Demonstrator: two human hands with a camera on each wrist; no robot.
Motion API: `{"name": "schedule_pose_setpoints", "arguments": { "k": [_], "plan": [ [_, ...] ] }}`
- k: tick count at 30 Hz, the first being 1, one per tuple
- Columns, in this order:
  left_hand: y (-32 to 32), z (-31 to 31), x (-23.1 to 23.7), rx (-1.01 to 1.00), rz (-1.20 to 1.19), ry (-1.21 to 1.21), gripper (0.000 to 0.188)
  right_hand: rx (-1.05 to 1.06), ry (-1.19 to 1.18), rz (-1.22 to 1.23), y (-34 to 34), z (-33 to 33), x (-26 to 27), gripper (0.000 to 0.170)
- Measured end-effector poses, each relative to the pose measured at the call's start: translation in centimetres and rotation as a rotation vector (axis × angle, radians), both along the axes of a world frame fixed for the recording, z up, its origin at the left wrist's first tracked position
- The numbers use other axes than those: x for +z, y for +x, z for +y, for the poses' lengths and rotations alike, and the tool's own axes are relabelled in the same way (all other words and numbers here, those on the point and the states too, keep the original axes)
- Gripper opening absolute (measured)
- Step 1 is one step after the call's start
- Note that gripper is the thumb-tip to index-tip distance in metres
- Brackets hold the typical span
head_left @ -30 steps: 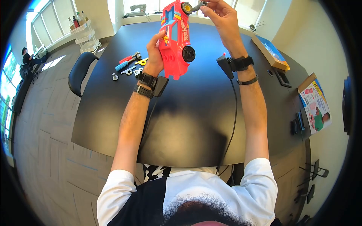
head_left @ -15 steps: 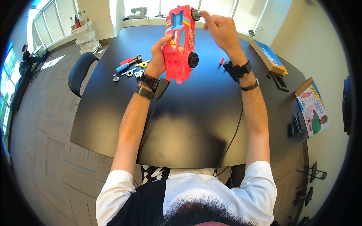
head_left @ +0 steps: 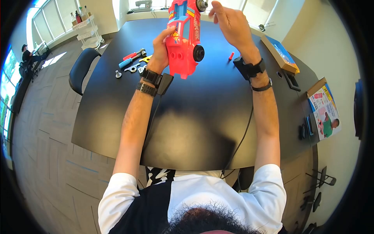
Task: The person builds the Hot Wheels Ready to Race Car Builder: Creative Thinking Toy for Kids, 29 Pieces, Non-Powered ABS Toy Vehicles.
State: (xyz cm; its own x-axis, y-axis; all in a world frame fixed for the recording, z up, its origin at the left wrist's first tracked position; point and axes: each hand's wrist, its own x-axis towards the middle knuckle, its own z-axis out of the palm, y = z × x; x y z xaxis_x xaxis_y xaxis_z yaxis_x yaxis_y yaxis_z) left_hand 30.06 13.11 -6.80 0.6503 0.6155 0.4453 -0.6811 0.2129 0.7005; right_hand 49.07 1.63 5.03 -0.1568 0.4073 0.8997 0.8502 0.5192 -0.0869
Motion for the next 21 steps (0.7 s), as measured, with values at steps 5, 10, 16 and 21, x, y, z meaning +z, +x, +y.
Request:
{"name": "schedule_pose_setpoints", "arguments": {
  "k": [5, 10, 16, 21],
  "plan": [
    [0.0, -0.3, 0.3, 0.013, -0.002, -0.017, 0.062, 0.002, -0.055, 0.077, 0.0, -0.9, 0.5, 0.047],
    [0.2, -0.2, 0.3, 0.014, -0.002, -0.014, 0.061, -0.195, -0.243, -0.016, 1.7, -0.2, 0.4, 0.050],
    [0.3, -0.4, 0.0, 0.017, 0.024, -0.020, 0.060, -0.285, -0.427, -0.066, 2.2, -0.1, 0.7, 0.041],
    [0.4, 0.0, -0.2, -0.009, 0.046, -0.021, 0.058, -0.134, -0.182, -0.111, 0.5, -1.1, 0.4, 0.029]
  ]
}}
